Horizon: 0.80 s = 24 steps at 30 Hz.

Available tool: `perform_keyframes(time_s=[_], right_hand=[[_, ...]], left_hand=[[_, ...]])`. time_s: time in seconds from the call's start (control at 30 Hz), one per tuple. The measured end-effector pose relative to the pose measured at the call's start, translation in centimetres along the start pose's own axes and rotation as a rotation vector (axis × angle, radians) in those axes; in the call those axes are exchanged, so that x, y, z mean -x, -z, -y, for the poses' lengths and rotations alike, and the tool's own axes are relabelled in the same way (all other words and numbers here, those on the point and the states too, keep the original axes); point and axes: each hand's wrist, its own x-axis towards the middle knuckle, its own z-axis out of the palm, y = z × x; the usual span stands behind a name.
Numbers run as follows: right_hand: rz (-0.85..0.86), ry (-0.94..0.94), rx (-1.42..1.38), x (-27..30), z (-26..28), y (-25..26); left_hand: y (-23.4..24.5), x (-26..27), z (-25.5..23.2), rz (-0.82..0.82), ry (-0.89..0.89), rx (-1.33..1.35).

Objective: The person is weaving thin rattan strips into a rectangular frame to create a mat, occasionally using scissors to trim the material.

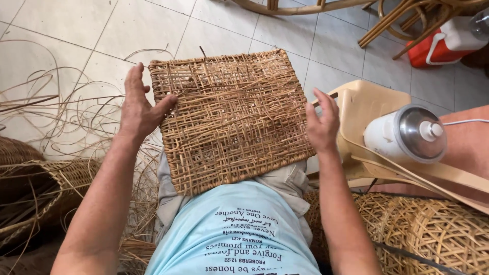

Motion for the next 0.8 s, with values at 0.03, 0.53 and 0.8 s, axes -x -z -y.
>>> perform_keyframes(time_s=[0.03, 0.53, 0.8], right_hand=[[0.04, -0.197, 0.096, 1.3, -1.5, 1.2], [0.174, -0.505, -0.512, 6.2, -10.5, 1.1], [0.146, -0.5, -0.698, -1.3, 2.6, 10.8]], left_hand=[[-0.5, -0.2, 0.8, -0.066, -0.106, -0.047], [-1.0, 2.5, 2.8, 0.145, -0.514, -0.62], [4.5, 1.2, -8.1, 0.237, -0.635, -0.628]])
